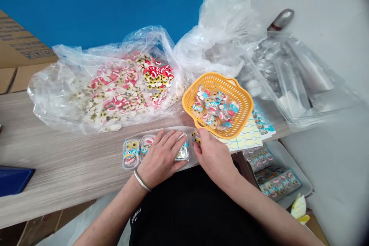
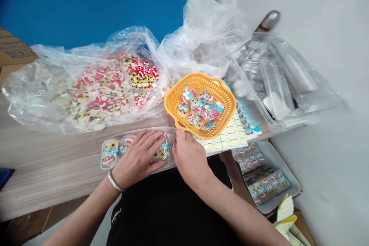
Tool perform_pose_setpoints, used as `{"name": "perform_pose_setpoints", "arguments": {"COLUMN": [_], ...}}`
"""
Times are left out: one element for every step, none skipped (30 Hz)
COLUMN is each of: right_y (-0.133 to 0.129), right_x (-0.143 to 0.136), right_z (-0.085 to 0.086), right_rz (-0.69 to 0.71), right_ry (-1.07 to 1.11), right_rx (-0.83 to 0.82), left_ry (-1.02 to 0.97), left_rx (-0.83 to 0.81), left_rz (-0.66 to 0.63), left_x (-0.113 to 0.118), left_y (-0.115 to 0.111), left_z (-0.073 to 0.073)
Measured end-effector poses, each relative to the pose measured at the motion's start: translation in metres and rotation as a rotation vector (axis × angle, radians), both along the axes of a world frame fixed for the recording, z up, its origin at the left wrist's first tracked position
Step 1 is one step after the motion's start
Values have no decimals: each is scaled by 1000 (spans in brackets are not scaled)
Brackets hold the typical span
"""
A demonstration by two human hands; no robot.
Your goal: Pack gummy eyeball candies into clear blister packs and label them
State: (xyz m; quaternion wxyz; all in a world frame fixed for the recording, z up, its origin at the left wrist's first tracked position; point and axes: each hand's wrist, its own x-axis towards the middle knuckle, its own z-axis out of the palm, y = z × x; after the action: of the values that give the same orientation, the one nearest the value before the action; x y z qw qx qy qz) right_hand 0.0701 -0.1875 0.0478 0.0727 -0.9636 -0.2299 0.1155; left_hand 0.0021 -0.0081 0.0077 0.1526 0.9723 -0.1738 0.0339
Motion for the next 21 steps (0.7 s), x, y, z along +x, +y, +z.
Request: {"name": "perform_pose_setpoints", "arguments": {"right_y": [5,9,12,15,17,19,20,20,20,19,18,17,16,14,13,11,10,8,7,5,4], "right_x": [-1,-1,-1,-1,-1,-1,0,0,1,1,1,0,-1,-2,-3,-3,-4,-3,-2,0,2], "right_z": [-3,-5,-6,-8,-9,-11,-13,-15,-17,-18,-18,-18,-18,-17,-17,-16,-17,-17,-17,-18,-19], "right_rz": [21,37,48,55,59,65,76,85,92,95,96,99,104,113,123,130,132,128,117,102,87], "right_ry": [-8,-9,-6,-1,3,5,6,4,0,-8,-20,-35,-52,-75,-102,-132,-159,-179,-186,-176,-153], "right_rx": [-32,-60,-87,-115,-141,-161,-172,-176,-174,-168,-163,-158,-155,-154,-156,-162,-167,-167,-161,-144,-114], "left_ry": [0,-1,-4,-7,-9,-10,-11,-11,-10,-9,-7,-5,-4,-4,-6,-9,-12,-13,-12,-11,-11], "left_rx": [-1,-3,-6,-10,-15,-19,-22,-25,-26,-26,-25,-24,-23,-22,-22,-23,-23,-23,-24,-24,-25], "left_rz": [0,1,3,6,10,13,17,19,20,20,20,20,20,20,21,21,23,25,28,32,35], "left_x": [0,0,-1,-1,-1,-1,-1,-1,-1,-1,-1,-1,-1,-1,-1,-1,-1,-1,-1,-1,-1], "left_y": [0,0,0,-1,-1,-1,-1,-1,-1,-1,-1,-1,-1,0,0,0,0,-1,-1,-1,-1], "left_z": [0,0,0,0,0,0,0,-1,-1,-1,-1,-1,-2,-2,-2,-2,-2,-2,-2,-2,-2]}}
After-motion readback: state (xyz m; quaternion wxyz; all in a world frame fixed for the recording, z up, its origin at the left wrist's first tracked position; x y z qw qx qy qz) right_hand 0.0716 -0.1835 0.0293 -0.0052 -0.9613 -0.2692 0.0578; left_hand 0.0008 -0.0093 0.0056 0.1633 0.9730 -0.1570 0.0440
